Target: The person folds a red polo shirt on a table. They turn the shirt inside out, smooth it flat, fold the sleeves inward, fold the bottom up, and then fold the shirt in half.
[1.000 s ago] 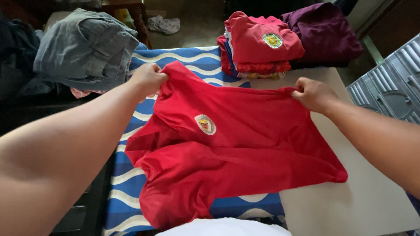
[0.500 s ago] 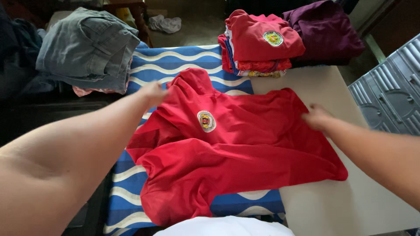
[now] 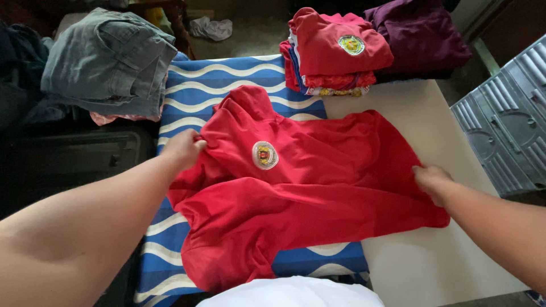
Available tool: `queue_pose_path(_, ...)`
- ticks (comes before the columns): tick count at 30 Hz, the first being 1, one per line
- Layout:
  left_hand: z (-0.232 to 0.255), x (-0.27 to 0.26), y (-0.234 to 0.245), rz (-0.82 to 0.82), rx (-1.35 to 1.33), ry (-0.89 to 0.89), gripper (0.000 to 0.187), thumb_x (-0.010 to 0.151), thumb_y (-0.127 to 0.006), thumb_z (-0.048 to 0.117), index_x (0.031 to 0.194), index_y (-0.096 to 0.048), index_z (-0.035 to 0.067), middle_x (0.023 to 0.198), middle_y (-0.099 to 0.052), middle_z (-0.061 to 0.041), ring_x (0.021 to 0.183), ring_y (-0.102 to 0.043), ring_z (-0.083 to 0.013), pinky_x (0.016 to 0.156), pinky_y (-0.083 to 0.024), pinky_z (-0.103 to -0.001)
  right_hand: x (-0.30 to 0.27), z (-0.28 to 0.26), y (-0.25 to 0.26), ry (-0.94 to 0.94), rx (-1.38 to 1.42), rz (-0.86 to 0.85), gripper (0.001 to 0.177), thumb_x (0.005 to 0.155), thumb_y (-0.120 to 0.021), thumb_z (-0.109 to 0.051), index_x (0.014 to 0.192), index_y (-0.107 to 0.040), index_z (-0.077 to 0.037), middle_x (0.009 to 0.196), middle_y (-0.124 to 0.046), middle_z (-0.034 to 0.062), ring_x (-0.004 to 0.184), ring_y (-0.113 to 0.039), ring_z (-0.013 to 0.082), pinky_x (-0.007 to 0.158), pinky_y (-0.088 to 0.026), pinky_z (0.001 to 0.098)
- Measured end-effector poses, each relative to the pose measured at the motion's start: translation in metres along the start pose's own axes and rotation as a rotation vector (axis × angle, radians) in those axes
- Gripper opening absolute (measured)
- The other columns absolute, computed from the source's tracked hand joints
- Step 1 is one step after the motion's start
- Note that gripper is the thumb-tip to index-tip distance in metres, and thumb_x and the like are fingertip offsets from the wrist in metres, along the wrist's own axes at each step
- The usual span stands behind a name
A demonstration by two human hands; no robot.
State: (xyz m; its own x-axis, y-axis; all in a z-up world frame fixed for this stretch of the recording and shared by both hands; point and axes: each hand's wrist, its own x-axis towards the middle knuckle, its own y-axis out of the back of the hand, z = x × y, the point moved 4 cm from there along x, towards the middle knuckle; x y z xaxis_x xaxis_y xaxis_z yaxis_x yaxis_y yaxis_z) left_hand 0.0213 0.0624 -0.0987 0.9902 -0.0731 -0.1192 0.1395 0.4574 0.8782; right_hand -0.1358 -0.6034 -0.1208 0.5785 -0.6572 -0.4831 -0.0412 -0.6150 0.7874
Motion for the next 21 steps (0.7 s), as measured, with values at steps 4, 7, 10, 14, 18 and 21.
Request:
queue_pose_path(4,-0.016,-0.009,0.020,0.029,-0.011,0.068,0.037,0.097,-0.065,0.039,0.119,-0.072,0.011,0.112,-0.074,-0.019,0.108,-0.069,-0.0360,0.092,-0.053,-0.046,0.026,0.040,0.006,-0.147,0.255,-0.097,0.057,0.107,-0.044,-0.044,0.147,-0.054,-0.004,0.145,-0.060,0.0220,0.129,-0.060,0.0352,0.108,-0.047,0.0499)
queue_pose_path(7,-0.014,-0.020,0.030,0.021,0.012,0.067,0.036,0.095,-0.065,0.041,0.115,-0.075,0.011,0.110,-0.074,-0.019,0.105,-0.070,-0.0362,0.091,-0.053,-0.045,0.051,0.076,0.007,-0.223,0.322,-0.146,0.059,0.108,-0.041,-0.044,0.146,-0.055,0.000,0.146,-0.060,0.0226,0.129,-0.062,0.0346,0.108,-0.048,0.0505)
queue_pose_path(10,0.001,-0.033,0.034,-0.094,0.122,0.220,0.040,0.097,-0.066,0.043,0.121,-0.076,0.013,0.120,-0.074,-0.020,0.114,-0.070,-0.0353,0.101,-0.053,-0.045,0.062,0.094,0.003,-0.178,0.089,-0.171,0.055,0.105,-0.049,-0.038,0.144,-0.060,0.000,0.142,-0.062,0.0220,0.128,-0.062,0.0349,0.107,-0.049,0.0507)
queue_pose_path(14,0.057,-0.050,0.049,0.101,0.243,0.201,0.050,0.086,-0.072,0.036,0.131,-0.061,0.017,0.141,-0.054,-0.012,0.134,-0.047,-0.0317,0.104,-0.040,-0.056,0.051,0.055,0.009,0.070,-0.258,-0.038,0.055,0.098,-0.064,-0.033,0.143,-0.063,-0.001,0.140,-0.067,0.0233,0.125,-0.066,0.0371,0.106,-0.052,0.0472)
queue_pose_path(18,0.129,-0.064,0.042,0.170,0.253,-0.204,0.059,0.083,-0.069,0.027,0.138,-0.055,0.016,0.143,-0.051,-0.012,0.131,-0.047,-0.0328,0.098,-0.041,-0.057,0.033,-0.032,0.011,0.315,-0.327,0.086,0.062,0.093,-0.067,-0.032,0.150,-0.052,-0.012,0.144,-0.060,0.0180,0.124,-0.063,0.0396,0.104,-0.050,0.0484)
queue_pose_path(21,0.172,-0.069,0.018,0.033,0.278,-0.349,0.058,0.085,-0.065,0.023,0.142,-0.054,0.020,0.148,-0.051,-0.006,0.136,-0.048,-0.0286,0.104,-0.042,-0.051,0.036,-0.095,0.001,0.555,-0.265,0.083,0.058,0.094,-0.068,-0.034,0.146,-0.055,-0.011,0.144,-0.060,0.0181,0.127,-0.060,0.0368,0.107,-0.046,0.0438)
